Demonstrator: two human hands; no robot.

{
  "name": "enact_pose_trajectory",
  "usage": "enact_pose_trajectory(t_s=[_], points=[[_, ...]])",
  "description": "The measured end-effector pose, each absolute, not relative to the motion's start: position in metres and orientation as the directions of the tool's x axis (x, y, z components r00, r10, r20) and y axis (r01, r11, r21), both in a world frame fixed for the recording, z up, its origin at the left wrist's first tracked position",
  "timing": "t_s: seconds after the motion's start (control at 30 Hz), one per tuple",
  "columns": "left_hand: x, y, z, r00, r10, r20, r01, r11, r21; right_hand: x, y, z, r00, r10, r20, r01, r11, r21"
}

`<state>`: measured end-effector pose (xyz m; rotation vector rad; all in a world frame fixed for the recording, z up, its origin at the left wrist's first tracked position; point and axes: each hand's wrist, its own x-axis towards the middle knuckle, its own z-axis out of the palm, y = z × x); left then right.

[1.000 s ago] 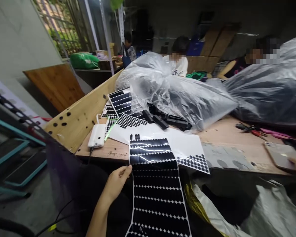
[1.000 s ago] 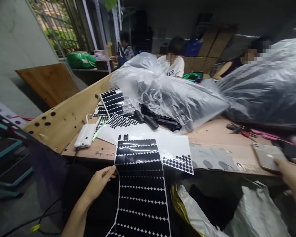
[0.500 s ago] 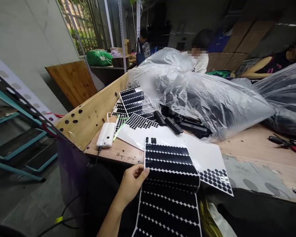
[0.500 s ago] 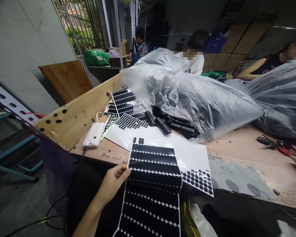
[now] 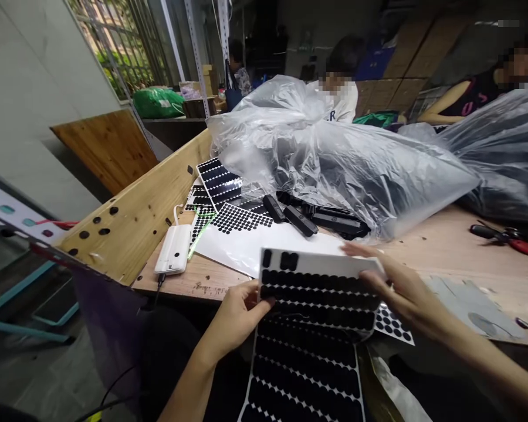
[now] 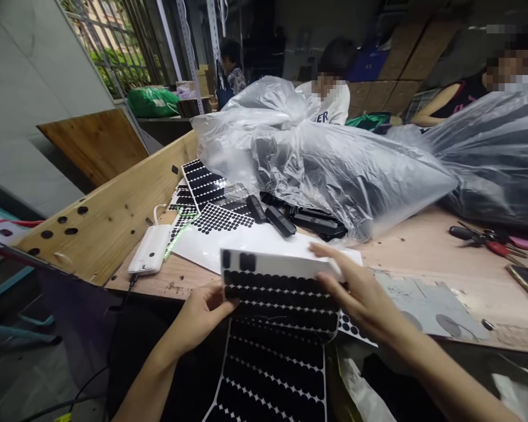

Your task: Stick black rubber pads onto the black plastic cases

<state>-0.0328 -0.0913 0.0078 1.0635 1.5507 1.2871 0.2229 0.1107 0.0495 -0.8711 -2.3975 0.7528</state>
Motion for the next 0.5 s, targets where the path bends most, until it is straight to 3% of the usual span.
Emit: enact_pose_trajectory(t_s=[0.07,0.13,0.2,0.23,0.3,0.37,0.43,0.5], points=[[-0.048,-0.108,0.007,-0.287,0.954,-0.083,0.187,0.141,0.972,0.202,0.086,0.061,-0.778,0.584,0.230,0.216,0.593,-0.776],[-0.070,-0.125,0.009,-0.140,0.987,-0.085,0.165,0.108,0.980,0.195,0.070,0.069,-0.875,0.446,0.189,0.075,0.510,-0.857],[-0.091,-0.132,0.014,-0.198,0.980,0.000,0.070,0.014,0.997,0.196,0.063,0.068,-0.935,0.333,0.119,0.047,0.450,-0.892],[-0.099,-0.130,0.016,-0.269,0.962,0.054,0.117,-0.023,0.993,0.198,0.060,0.065,-0.946,0.312,0.091,0.058,0.438,-0.897],[-0.108,-0.115,0.018,-0.310,0.946,0.098,0.437,0.050,0.898,0.202,0.057,0.054,-0.930,0.363,0.061,0.104,0.419,-0.902],[-0.108,-0.092,0.014,-0.250,0.965,0.076,0.713,0.130,0.689,0.206,0.054,0.042,-0.861,0.506,0.046,0.181,0.391,-0.903],[-0.101,-0.071,0.009,-0.205,0.978,-0.025,0.819,0.186,0.543,0.213,0.052,0.031,-0.758,0.652,0.014,0.276,0.340,-0.899],[-0.090,-0.058,0.005,-0.158,0.983,-0.091,0.852,0.183,0.491,0.223,0.054,0.022,-0.668,0.743,-0.047,0.356,0.263,-0.896]])
